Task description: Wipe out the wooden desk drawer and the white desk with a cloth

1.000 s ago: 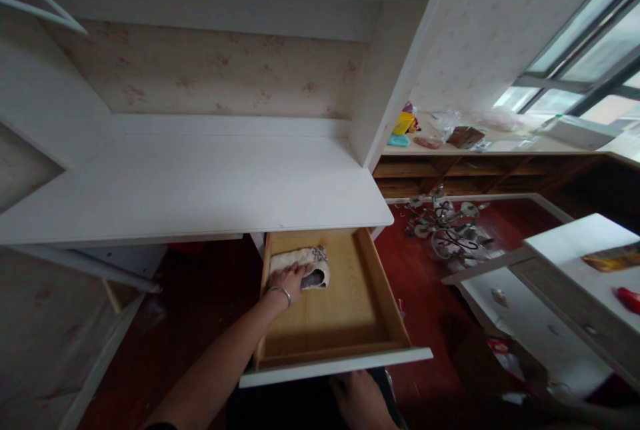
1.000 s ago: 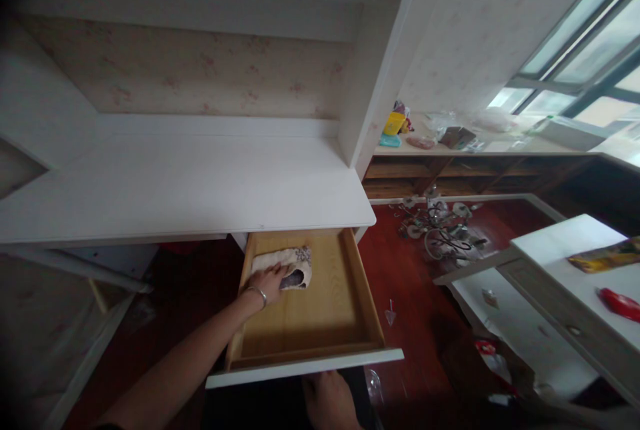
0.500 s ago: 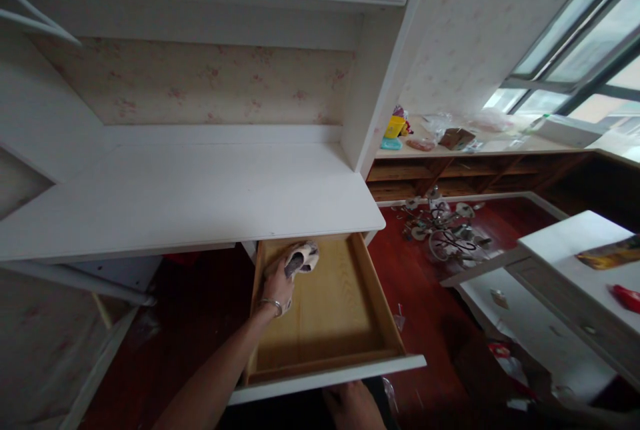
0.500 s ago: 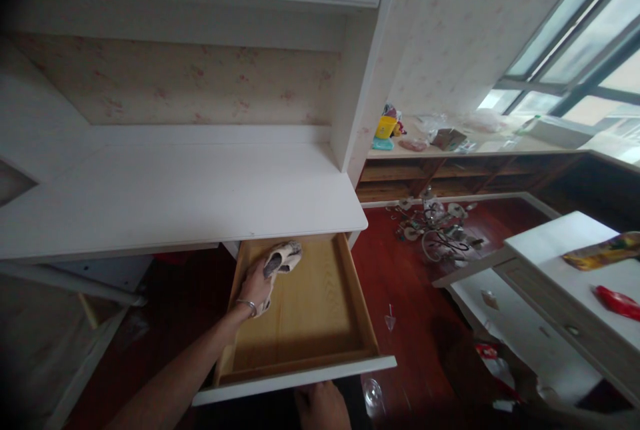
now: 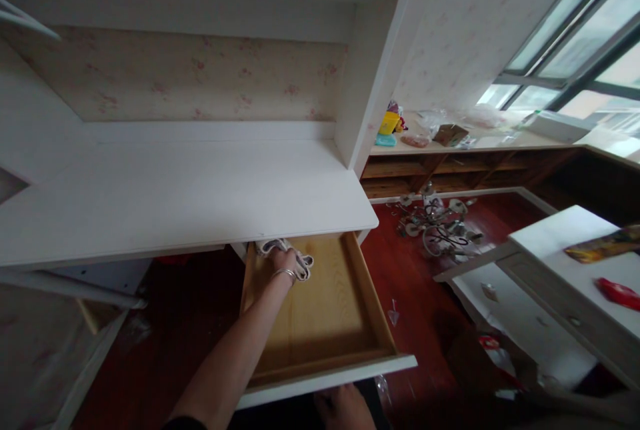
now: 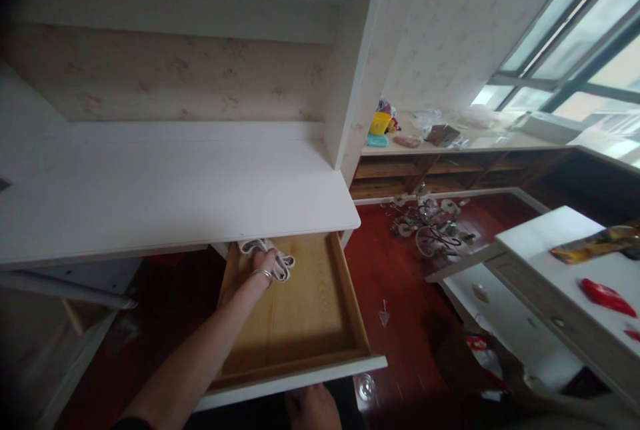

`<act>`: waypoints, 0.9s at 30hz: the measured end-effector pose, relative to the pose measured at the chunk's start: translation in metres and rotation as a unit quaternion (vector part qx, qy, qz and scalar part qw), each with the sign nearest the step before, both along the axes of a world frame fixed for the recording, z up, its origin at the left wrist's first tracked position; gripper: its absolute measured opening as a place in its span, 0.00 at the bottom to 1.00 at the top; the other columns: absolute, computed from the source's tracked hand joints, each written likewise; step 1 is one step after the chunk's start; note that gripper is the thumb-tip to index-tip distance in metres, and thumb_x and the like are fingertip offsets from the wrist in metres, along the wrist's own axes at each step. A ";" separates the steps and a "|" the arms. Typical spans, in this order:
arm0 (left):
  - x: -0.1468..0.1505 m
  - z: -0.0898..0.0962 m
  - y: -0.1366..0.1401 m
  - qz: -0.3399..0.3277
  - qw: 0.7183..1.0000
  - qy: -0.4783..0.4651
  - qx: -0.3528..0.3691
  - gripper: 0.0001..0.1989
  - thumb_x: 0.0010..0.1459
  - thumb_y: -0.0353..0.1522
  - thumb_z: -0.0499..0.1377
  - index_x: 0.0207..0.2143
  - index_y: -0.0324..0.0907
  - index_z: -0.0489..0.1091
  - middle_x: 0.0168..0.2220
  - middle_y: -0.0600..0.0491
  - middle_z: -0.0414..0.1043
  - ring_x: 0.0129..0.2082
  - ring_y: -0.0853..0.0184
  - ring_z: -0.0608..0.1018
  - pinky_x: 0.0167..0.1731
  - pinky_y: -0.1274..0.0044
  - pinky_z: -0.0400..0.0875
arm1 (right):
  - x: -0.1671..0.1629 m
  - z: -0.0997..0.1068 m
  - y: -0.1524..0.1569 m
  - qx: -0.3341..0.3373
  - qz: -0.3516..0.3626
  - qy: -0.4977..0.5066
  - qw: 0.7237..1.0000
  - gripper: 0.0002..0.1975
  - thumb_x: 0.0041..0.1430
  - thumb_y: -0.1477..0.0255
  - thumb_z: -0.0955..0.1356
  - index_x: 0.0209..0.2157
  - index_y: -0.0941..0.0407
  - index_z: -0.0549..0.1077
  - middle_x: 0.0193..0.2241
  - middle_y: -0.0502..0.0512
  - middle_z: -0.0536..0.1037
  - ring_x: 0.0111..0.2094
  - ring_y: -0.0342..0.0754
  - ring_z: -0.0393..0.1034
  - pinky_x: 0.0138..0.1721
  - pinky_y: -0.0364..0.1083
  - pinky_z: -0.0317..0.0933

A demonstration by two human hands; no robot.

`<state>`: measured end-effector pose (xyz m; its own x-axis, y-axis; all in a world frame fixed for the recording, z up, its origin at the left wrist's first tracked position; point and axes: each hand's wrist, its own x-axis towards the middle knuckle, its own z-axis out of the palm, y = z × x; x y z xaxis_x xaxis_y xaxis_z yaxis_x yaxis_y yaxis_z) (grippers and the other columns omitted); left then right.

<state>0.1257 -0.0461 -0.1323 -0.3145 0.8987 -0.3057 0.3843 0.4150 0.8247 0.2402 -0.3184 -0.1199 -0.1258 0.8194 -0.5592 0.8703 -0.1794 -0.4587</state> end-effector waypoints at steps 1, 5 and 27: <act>0.010 0.000 0.003 -0.015 1.000 0.009 -0.005 0.21 0.54 0.27 0.49 0.51 0.34 0.62 0.46 0.41 0.73 0.43 0.63 0.78 0.37 0.75 0.74 | 0.000 -0.002 0.000 -0.006 0.003 -0.010 1.000 0.13 0.58 0.74 0.62 0.32 0.52 0.80 0.37 0.57 0.80 0.43 0.54 0.73 0.40 0.44 0.62; 0.052 0.000 0.005 -0.082 0.996 0.035 -0.019 0.24 0.51 0.25 0.49 0.53 0.34 0.63 0.49 0.42 0.72 0.46 0.62 0.77 0.42 0.73 0.72 | 0.002 -0.012 0.000 -0.015 0.022 -0.020 0.999 0.13 0.58 0.72 0.63 0.32 0.50 0.80 0.35 0.57 0.81 0.41 0.55 0.74 0.38 0.45 0.63; 0.117 -0.008 -0.077 -0.513 0.853 0.085 -0.039 0.23 0.49 0.30 0.57 0.50 0.41 0.68 0.49 0.45 0.72 0.49 0.57 0.74 0.47 0.71 0.69 | 0.015 0.000 0.000 0.010 -0.006 0.099 0.995 0.13 0.61 0.70 0.62 0.34 0.52 0.79 0.37 0.53 0.81 0.41 0.49 0.73 0.42 0.42 0.60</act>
